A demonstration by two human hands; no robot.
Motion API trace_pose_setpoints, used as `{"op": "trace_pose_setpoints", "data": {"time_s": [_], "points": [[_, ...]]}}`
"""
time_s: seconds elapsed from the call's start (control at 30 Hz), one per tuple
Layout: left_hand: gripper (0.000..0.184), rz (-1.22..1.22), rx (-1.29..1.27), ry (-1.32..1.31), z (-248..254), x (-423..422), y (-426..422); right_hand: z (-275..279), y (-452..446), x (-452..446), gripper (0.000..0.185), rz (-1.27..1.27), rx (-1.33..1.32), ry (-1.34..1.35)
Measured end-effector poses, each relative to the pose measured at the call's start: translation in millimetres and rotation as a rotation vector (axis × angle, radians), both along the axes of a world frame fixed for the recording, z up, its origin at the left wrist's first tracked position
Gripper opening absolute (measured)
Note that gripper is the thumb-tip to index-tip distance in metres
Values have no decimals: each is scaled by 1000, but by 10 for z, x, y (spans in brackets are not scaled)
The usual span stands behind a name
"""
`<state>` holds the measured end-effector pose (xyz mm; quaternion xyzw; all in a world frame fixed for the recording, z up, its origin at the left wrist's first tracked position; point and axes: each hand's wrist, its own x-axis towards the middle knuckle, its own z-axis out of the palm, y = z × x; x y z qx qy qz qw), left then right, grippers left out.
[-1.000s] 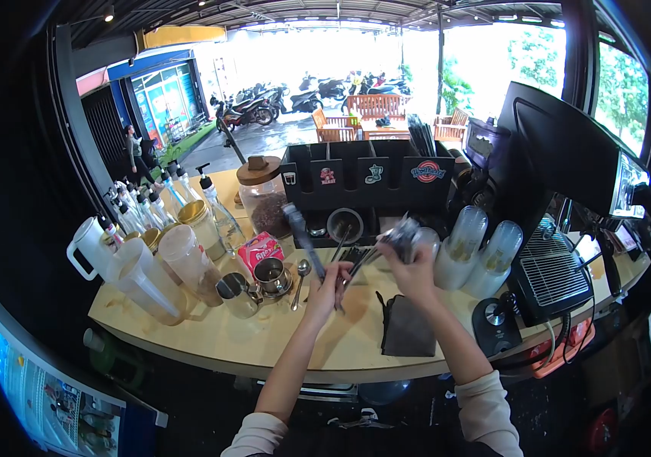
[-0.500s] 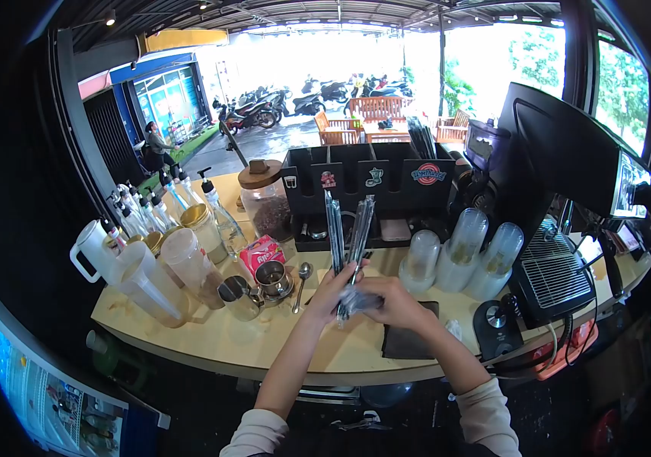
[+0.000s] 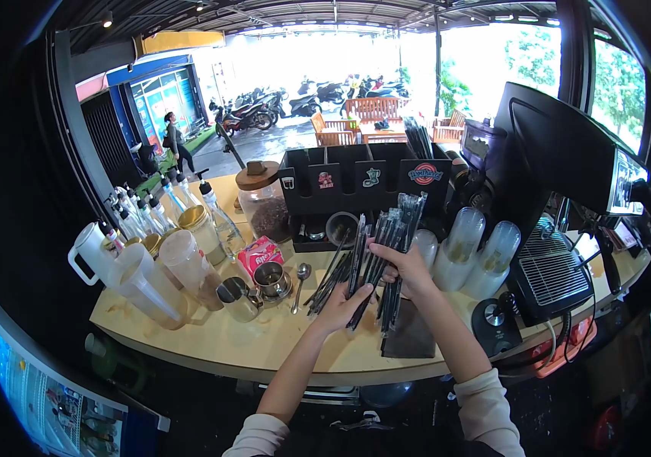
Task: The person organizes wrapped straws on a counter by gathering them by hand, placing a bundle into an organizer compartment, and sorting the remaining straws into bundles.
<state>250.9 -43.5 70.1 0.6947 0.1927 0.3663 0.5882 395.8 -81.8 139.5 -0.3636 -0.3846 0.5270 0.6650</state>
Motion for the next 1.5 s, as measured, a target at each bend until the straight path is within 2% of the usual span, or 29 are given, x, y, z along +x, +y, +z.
{"op": "trace_pose_setpoints", "data": {"time_s": [0.1, 0.17, 0.2, 0.27, 0.37, 0.57, 0.63, 0.77, 0.9, 1.2, 1.5], "points": [[27, -32, 33, -31, -31, 3, 22, -55, 39, -1, 16, -31, 13, -1], [31, 79, -263, -218, -74, 61, 27, -89, 52, 6, 16, -104, 89, -46], [31, 80, -264, -219, -98, 40, 56, -99, 56, 2, 16, -102, 88, -47], [33, 32, -132, -209, -126, -18, 121, -116, 67, -7, 17, -318, 94, -247], [24, 10, -161, -233, -106, 2, 114, -232, 168, 0, 21, -330, 233, -135], [16, 24, -248, -336, -110, 44, 76, -141, 36, -27, 19, -138, 170, 15], [16, 48, -261, -335, -87, 58, 50, -69, -23, -74, 19, -132, 169, -50], [19, 5, -264, -288, -76, 66, 2, -23, -35, -98, 21, -114, 126, -190], [23, -100, -213, -259, -44, 43, -63, -32, -17, -102, 21, -151, 106, -161], [32, -102, -76, -219, -78, 52, -83, -4, -87, -161, 18, -271, 188, -179], [37, -172, -151, -238, -57, 24, -100, 18, -168, -167, 15, -272, 236, -165]]}}
